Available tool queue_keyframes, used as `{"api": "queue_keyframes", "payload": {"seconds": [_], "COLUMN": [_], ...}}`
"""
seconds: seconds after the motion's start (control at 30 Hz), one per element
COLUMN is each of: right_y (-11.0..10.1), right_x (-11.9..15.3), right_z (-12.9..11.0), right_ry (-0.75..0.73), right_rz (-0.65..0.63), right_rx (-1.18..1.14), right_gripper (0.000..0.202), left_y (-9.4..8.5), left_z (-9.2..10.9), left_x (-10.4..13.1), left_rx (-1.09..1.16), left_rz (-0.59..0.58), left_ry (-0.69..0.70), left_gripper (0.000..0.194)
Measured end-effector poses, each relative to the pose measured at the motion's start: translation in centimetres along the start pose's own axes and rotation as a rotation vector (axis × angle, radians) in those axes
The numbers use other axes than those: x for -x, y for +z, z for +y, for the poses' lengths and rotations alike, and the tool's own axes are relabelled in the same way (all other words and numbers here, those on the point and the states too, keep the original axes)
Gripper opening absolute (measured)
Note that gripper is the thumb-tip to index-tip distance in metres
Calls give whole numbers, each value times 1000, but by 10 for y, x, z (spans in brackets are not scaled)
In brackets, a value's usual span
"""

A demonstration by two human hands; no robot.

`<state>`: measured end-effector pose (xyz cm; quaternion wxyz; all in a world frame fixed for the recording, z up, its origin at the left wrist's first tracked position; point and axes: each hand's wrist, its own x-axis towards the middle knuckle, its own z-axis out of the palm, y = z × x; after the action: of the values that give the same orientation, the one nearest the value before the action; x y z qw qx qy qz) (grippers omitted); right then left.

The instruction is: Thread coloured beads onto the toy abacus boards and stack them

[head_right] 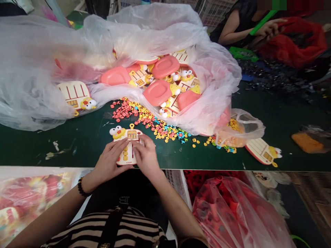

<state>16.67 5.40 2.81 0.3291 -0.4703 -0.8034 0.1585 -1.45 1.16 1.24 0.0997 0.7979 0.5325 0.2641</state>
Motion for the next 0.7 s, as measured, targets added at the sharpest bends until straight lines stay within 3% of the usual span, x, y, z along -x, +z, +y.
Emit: {"api": "queue_keyframes", "payload": {"seconds": [0.1,0.17,0.27,0.37,0.57,0.7], "right_y": [-32,-51,-64,-58,-57,-72], "right_x": [-6,-12,-29,-49,-67,-63], "right_z": [30,54,85,102,115,121], "right_ry": [176,259,288,235,76,83], "right_rz": [212,259,174,52,-152,-161], "right_rx": [69,169,299,347,226,228], "right_gripper": [25,25,29,38,50,54], "left_y": [-3,-5,-6,-3,3,4], "left_z": [1,3,7,11,10,9], "left_x": [0,0,-2,-5,-5,-4], "left_rx": [-14,-10,-20,-41,-45,-38], "left_rz": [-22,-25,-26,-10,4,-2], "left_ry": [11,16,10,8,16,11], "left_gripper": [66,60,57,61,60,59]}}
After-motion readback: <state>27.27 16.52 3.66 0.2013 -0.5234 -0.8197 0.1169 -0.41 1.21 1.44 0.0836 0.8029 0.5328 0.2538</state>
